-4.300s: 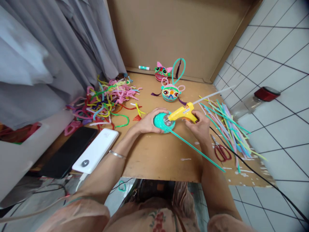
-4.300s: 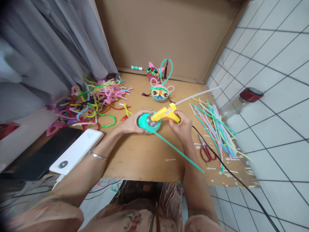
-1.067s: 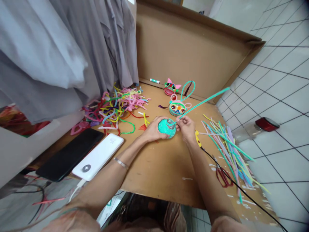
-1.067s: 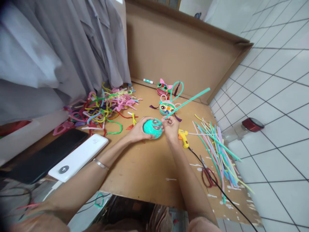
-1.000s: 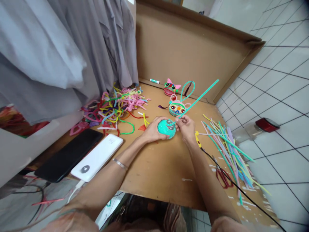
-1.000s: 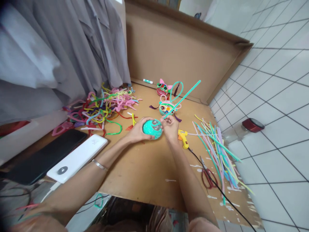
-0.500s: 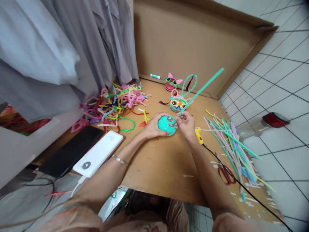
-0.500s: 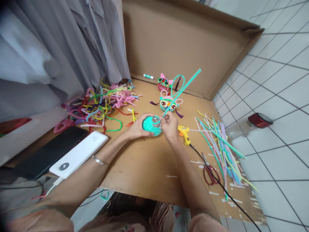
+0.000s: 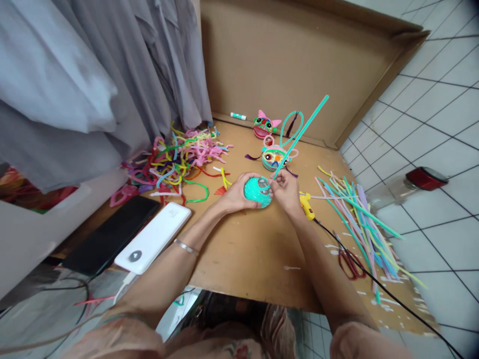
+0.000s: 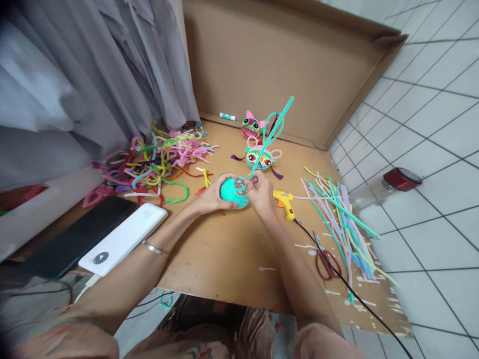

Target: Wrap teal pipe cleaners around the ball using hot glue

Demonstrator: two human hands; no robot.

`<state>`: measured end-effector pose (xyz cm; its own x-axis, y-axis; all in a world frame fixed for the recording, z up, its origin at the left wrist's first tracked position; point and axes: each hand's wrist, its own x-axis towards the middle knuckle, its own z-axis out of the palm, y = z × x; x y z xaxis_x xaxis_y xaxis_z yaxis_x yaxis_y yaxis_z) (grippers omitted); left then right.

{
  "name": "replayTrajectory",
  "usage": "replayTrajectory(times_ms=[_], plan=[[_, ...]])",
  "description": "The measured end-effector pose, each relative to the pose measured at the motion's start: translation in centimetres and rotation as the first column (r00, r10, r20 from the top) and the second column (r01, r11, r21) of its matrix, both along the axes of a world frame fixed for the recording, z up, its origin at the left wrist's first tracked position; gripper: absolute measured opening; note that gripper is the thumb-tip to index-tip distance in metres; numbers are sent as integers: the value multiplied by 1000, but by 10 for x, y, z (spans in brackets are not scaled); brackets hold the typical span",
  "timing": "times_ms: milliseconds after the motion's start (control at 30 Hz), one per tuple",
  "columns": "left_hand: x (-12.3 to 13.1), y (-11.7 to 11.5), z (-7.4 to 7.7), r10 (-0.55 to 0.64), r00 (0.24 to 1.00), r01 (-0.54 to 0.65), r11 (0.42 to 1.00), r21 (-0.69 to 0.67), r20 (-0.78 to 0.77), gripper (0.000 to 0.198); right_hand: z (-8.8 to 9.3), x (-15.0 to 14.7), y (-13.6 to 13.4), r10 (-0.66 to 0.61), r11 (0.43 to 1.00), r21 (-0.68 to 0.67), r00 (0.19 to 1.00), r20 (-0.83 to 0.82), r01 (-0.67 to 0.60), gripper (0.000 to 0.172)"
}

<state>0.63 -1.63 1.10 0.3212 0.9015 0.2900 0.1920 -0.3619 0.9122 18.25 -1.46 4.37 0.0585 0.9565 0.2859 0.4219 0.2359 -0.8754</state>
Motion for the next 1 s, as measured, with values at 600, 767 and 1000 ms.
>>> replayTrajectory(times_ms=[600,767,1000], plan=[[-2,-2,1,5,1000,-5,998,-58,-8,86,3,0,-1,16,1000,3,998,61,-16,7],[-7,-1,3,-67,998,67,994,-83,-4,72,3,-1,0,13,1000,12,998,63,-13,8],[0,2,-6,27,988,-9,993,-118,153,49,3,-5,-3,3,1000,-18,999,42,-2,6]])
